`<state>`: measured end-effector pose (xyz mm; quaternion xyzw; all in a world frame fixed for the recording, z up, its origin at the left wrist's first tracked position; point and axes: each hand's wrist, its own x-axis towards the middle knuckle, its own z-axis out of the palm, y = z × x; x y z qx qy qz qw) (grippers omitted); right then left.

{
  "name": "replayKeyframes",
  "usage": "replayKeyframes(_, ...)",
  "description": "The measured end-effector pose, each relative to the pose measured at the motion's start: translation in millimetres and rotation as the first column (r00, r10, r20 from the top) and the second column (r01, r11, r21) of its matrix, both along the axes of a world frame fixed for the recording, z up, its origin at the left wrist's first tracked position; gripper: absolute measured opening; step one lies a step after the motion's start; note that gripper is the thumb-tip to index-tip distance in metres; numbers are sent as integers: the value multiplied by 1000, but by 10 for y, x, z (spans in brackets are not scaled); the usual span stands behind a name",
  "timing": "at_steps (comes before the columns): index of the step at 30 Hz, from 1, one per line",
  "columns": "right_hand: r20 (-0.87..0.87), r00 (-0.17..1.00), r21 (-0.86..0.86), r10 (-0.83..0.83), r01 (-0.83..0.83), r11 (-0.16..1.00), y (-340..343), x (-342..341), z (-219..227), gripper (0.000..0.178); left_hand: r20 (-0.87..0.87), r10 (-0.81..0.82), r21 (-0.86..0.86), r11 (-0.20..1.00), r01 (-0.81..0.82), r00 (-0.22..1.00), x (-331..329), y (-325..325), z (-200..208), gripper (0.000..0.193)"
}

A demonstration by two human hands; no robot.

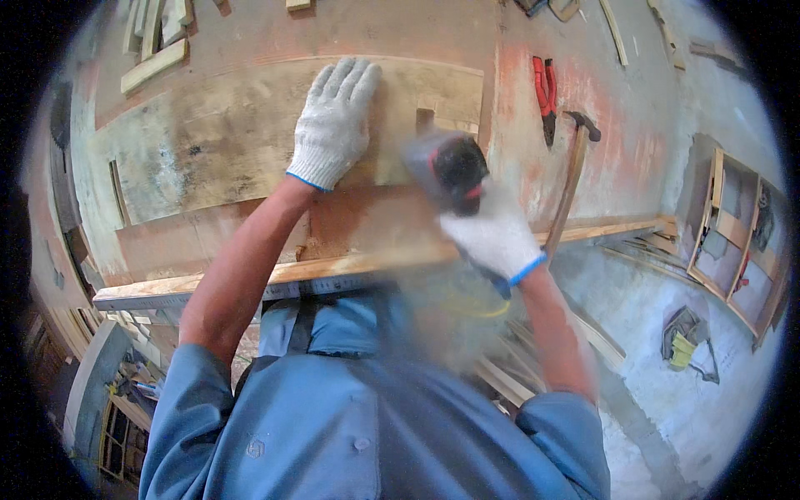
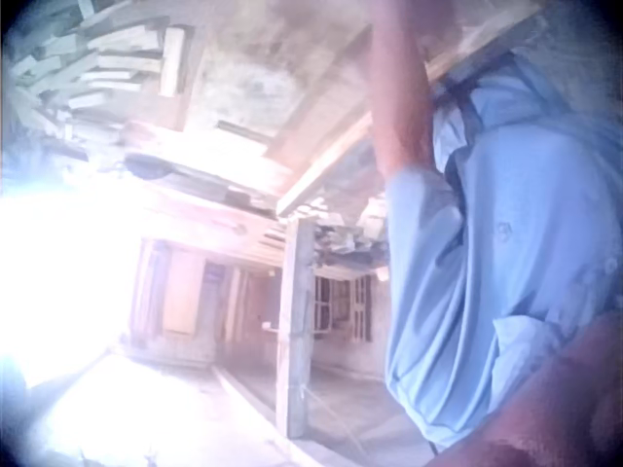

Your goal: The person assembles a wooden structure by attaching small wooden pieces to a larger board using a pneumatic nail gun. They repeatedly pick up pieces, align them, and drive nails to secure them in place.

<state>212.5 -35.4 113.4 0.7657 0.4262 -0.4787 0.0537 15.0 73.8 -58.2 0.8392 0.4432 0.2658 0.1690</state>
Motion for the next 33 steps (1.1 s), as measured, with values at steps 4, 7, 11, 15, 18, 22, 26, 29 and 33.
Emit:
replayKeyframes(4, 55, 995, 18, 77, -79, 997, -320, 18, -59, 36, -62, -15, 33, 999, 18, 998, 11, 21, -19, 58)
replayKeyframes(7, 97, 991, -19, 96, -95, 995, -299, 89, -141, 40, -95, -25, 27, 999, 27, 995, -2, 52, 2, 56)
replayKeyframes(11, 137, 985, 100, 100, -114, 988, -395, 48, -192, 37, -12, 21, 79, 997, -20, 1000, 7, -2, -119, 53)
replayKeyframes(15, 175, 978, 188, 112, -145, 971, -495, -87, -245, 34, -12, -23, 113, 993, 24, 1000, -433, 127, -131, 50)
replayKeyframes(18, 211, 973, 172, 91, -128, 977, -552, -124, -185, 34, -259, 92, 18, 996, -90, 961, -1257, 306, 161, 46)
replayKeyframes(22, 192, 980, 140, 54, -81, 987, -517, -183, -119, 33, -416, 370, 253, 925, -285, 831, -3061, 569, 89, 50)
replayKeyframes(26, 154, 980, 159, 122, -146, 976, -517, -127, -229, 33, -504, 523, 284, 852, -440, 688, -4191, 505, -150, 54)
replayKeyframes(29, 52, 997, 35, -54, 53, 998, -165, -264, 56, 32, -469, 527, 243, 849, -470, 709, -4172, 485, -131, 52)
replayKeyframes(33, -8, 981, 111, -194, 193, 975, 187, -278, 137, 29, -425, 520, 262, 854, -449, 741, -4085, 537, -200, 51)
